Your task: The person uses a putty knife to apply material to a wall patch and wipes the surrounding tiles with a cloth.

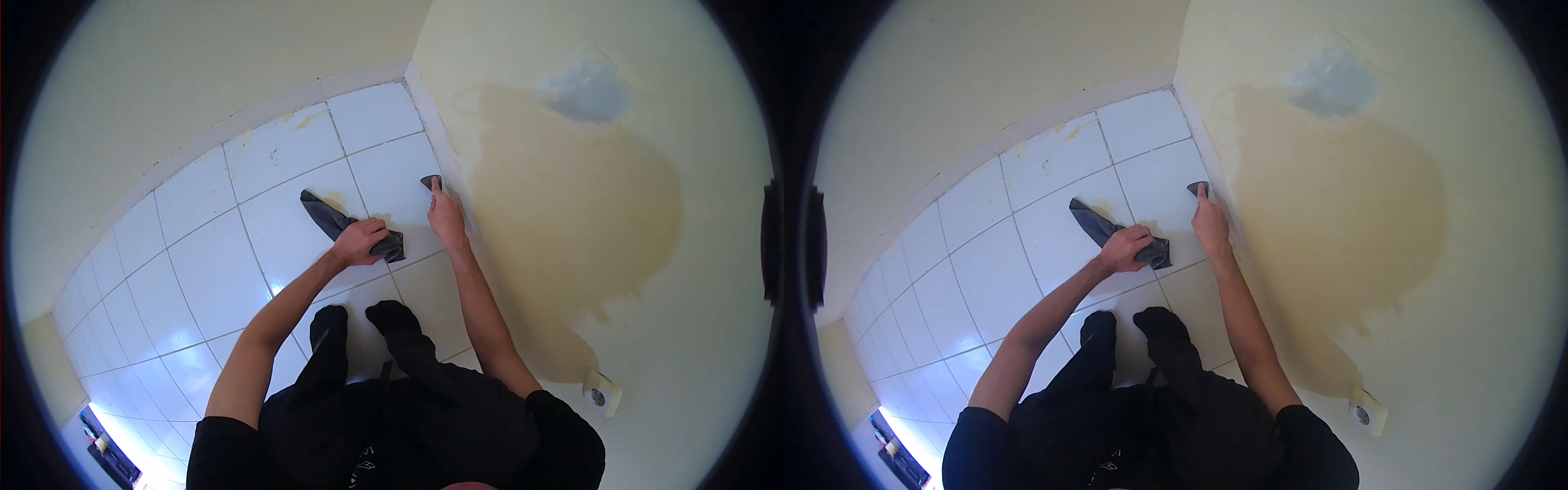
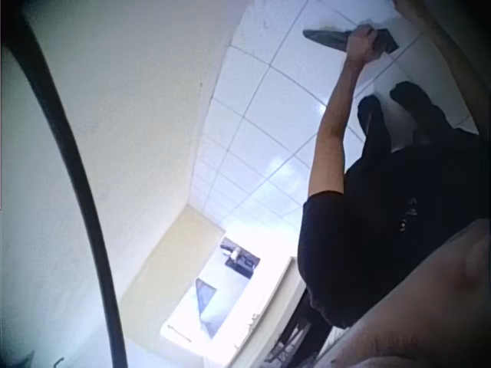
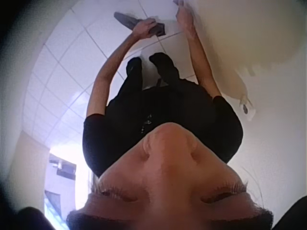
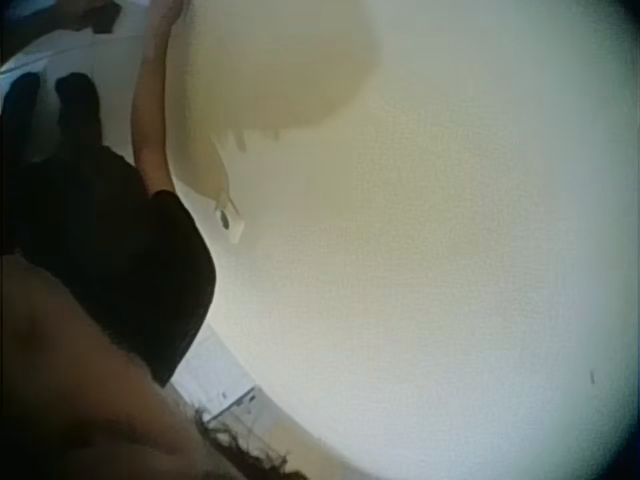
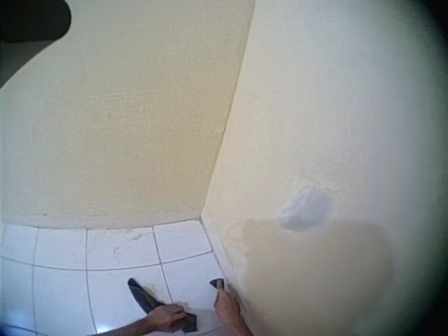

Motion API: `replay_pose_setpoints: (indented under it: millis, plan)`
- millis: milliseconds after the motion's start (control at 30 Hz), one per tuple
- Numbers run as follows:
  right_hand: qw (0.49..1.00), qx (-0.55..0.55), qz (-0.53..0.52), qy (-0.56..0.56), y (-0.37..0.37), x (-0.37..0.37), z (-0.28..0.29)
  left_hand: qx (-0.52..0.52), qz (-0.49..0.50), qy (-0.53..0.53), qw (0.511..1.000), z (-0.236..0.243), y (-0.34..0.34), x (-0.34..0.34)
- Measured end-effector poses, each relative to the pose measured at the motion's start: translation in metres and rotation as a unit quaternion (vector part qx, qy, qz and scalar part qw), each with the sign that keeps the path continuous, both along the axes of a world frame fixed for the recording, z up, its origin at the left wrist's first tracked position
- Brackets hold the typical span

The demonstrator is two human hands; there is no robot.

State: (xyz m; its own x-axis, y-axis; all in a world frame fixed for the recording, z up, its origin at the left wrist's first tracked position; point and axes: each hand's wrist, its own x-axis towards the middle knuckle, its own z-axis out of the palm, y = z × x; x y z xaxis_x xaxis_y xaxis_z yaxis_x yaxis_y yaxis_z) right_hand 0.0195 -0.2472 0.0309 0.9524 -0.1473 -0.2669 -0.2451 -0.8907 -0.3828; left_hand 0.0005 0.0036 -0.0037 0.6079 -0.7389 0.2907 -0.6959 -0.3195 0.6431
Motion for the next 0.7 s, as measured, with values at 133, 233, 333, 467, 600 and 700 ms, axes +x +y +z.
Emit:
replay_pose_setpoints:
  millis: [133,233,333,467,600,700]
  plan:
    - [0.999,0.029,0.005,-0.018,-0.006,-0.003,-0.007,0.01,0.007,-0.01,1.0,0.004,-0.002,-0.003]
    - [0.999,0.031,0.005,-0.029,-0.008,-0.005,-0.011,0.01,0.005,0.01,1.0,0.004,-0.003,-0.002]
    - [0.999,0.021,0.007,-0.033,-0.006,0.0,-0.009,0.021,-0.001,0.018,1.0,0.004,-0.004,-0.003]
    - [0.999,0.021,0.015,-0.019,-0.007,0.001,-0.002,0.015,0.004,0.018,1.0,0.004,0.0,-0.005]
    - [1.0,0.009,0.017,-0.005,-0.009,-0.006,-0.008,0.021,0.005,0.021,1.0,0.005,-0.002,-0.004]
    - [1.0,0.006,0.013,-0.004,-0.006,-0.005,-0.007,0.007,0.004,0.006,1.0,0.006,-0.003,-0.003]
